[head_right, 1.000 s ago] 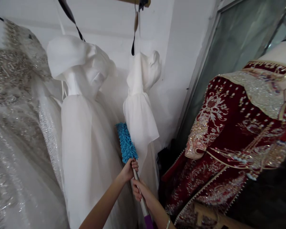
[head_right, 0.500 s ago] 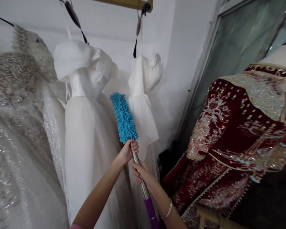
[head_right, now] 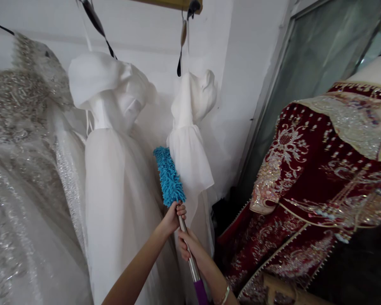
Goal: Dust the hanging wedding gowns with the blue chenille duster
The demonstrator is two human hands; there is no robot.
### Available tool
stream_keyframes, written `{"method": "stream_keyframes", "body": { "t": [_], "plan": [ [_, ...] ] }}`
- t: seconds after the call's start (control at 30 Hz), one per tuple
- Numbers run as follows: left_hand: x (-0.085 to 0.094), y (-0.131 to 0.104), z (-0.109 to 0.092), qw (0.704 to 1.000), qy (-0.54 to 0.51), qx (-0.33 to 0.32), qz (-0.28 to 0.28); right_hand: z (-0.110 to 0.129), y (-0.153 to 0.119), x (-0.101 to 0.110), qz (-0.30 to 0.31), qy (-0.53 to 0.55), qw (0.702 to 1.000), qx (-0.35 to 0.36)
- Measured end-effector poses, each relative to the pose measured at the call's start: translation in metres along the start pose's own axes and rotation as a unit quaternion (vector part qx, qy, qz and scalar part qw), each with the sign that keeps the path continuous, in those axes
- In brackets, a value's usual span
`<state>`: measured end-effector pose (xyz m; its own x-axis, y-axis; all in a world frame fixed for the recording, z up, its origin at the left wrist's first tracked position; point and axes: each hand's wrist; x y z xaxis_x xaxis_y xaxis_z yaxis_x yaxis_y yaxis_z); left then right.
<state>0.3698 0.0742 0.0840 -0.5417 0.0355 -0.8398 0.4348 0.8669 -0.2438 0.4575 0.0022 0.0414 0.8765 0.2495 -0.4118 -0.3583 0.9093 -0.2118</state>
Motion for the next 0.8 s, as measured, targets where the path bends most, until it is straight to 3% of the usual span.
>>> {"method": "stream_keyframes", "body": {
  "t": [0.17,0.3,0.63,0.8],
  "plan": [
    [0.017,0.0,0.012,0.999,-0.034,-0.005,-0.028,-0.012,-0.002,0.003,-0.003,-0.004,1.0,-0.024],
    [0.016,-0.004,0.01,0.999,-0.035,0.001,-0.025,-0.009,-0.006,0.0,0.0,-0.006,1.0,-0.024],
    [-0.048,-0.017,-0.028,0.994,0.043,-0.044,0.09,0.047,-0.017,-0.022,0.002,-0.024,0.999,0.047],
    [-0.06,-0.018,-0.035,0.991,0.062,-0.054,0.103,0.06,-0.018,-0.027,-0.012,-0.044,0.997,0.07]
  ]
}}
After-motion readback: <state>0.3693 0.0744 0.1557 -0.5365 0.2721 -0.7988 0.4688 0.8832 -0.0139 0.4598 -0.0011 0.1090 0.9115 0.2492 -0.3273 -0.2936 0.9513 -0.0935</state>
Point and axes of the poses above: each hand's wrist, its own y-axis towards the middle knuckle, its own x-axis out of the back of the hand, z = x × y
